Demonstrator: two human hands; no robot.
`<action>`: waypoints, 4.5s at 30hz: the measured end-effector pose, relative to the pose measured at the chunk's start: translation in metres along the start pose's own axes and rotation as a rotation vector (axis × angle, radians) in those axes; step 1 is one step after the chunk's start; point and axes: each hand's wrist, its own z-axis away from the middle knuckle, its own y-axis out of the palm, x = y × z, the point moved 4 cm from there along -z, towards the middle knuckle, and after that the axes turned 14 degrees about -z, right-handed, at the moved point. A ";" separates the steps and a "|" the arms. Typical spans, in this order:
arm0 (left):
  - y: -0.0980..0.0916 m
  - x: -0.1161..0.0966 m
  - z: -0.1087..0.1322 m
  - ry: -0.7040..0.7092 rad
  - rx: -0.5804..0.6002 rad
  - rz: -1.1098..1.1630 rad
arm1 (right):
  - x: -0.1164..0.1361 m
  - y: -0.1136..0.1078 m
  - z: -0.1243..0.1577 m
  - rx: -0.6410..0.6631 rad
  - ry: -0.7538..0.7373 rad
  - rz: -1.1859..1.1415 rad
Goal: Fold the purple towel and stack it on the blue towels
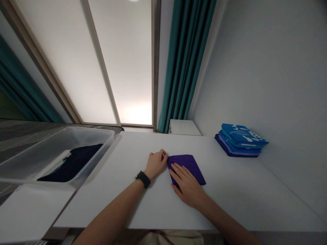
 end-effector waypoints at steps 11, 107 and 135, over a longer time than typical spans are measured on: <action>-0.037 -0.011 0.083 0.646 0.076 -0.095 | -0.008 -0.006 0.004 -0.013 -0.080 0.055; -0.022 0.003 0.022 0.308 -0.031 -0.283 | 0.014 -0.025 0.012 0.045 0.114 -0.185; 0.009 -0.016 0.046 0.307 -0.033 -0.296 | -0.132 -0.014 -0.127 0.653 0.542 -0.435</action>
